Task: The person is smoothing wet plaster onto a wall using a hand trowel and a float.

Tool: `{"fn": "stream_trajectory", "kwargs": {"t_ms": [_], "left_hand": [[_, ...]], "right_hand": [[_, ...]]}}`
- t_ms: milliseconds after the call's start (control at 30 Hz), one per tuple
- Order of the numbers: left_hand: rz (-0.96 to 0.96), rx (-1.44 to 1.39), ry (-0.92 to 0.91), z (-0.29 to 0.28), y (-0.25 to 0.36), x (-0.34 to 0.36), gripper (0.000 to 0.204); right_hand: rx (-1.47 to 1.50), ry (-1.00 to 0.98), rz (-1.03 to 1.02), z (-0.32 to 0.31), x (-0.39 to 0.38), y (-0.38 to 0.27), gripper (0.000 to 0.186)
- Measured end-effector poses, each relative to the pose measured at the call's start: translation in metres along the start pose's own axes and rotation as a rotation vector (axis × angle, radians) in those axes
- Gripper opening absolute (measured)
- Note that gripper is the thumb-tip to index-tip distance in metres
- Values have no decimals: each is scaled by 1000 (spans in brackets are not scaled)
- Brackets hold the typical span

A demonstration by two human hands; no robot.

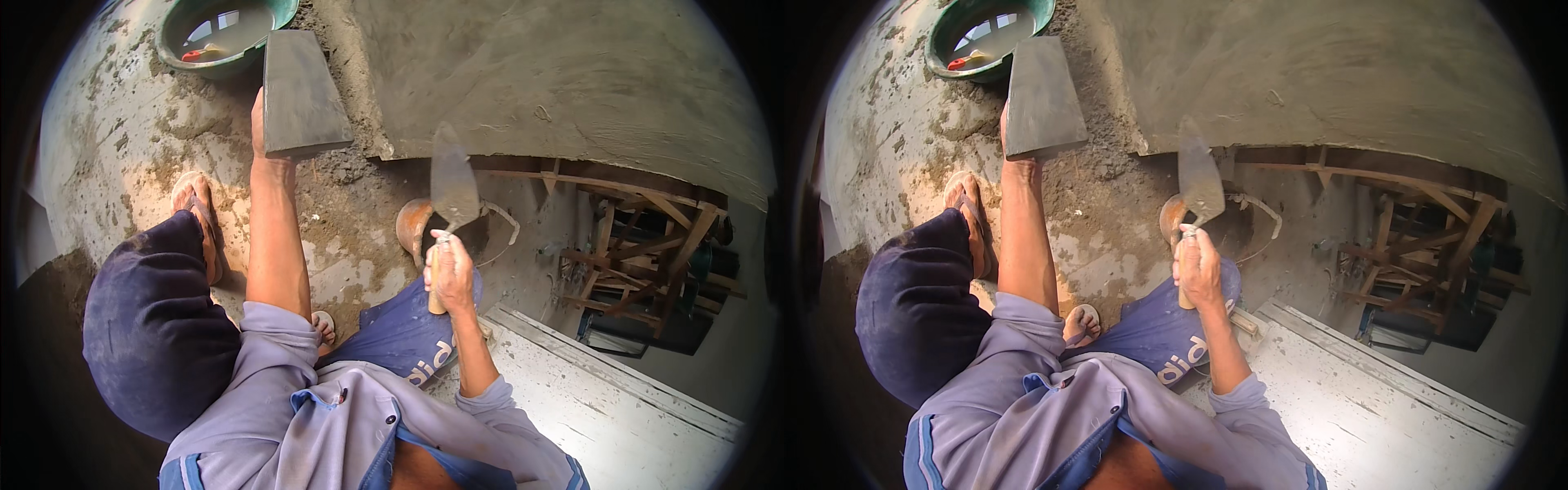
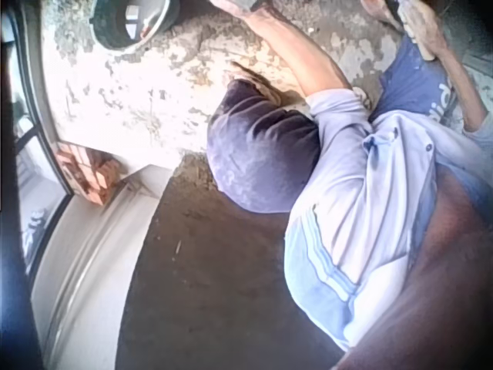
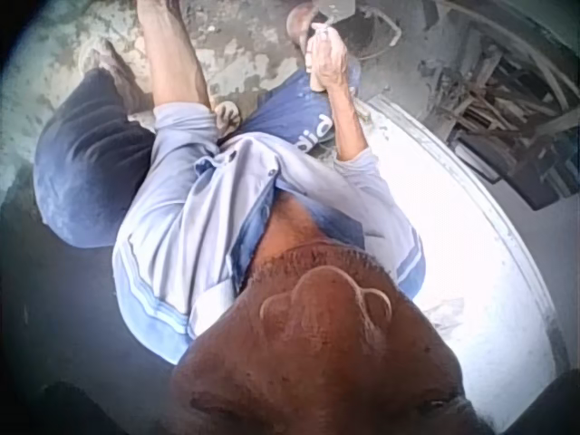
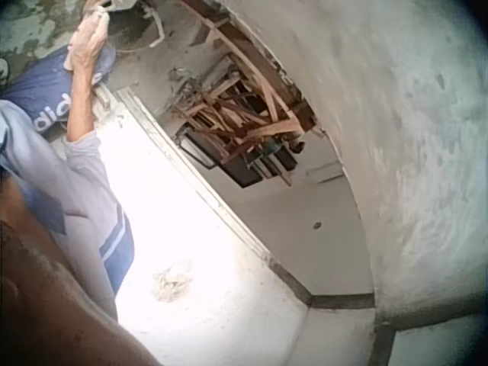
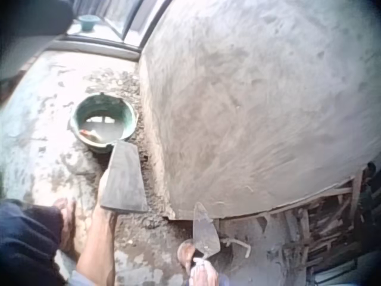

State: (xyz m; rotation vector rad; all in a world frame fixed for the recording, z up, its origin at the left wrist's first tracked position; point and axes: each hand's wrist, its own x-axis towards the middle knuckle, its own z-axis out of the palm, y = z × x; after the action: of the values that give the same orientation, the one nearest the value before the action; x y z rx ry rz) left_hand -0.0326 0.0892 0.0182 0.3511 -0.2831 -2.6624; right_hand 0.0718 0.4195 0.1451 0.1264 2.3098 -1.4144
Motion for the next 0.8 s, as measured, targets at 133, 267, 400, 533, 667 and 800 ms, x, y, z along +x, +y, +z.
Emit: {"fn": "stream_trajectory", "kwargs": {"t_ms": [133, 267, 400, 533, 667, 800], "left_hand": [[-42, -212, -248, -21, 3, 5, 33], [-5, -153, -224, -31, 10, 10, 33], [-21, -60, -77, -18, 10, 3, 33], [-20, -122, -117, -26, 5, 9, 34], [-28, -187, -241, -31, 8, 6, 34], [24, -24, -57, -24, 10, 1, 33]], "right_hand": [[-85, -71, 134, 15, 4, 22, 40], [-80, -45, -121, 5, -23, -30, 49], [66, 93, -254, -10, -27, -80, 47], [49, 73, -137, -3, -16, -65, 47], [34, 13, -35, 14, 3, -20, 44], [-121, -22, 115, 30, 25, 26, 38]]}}
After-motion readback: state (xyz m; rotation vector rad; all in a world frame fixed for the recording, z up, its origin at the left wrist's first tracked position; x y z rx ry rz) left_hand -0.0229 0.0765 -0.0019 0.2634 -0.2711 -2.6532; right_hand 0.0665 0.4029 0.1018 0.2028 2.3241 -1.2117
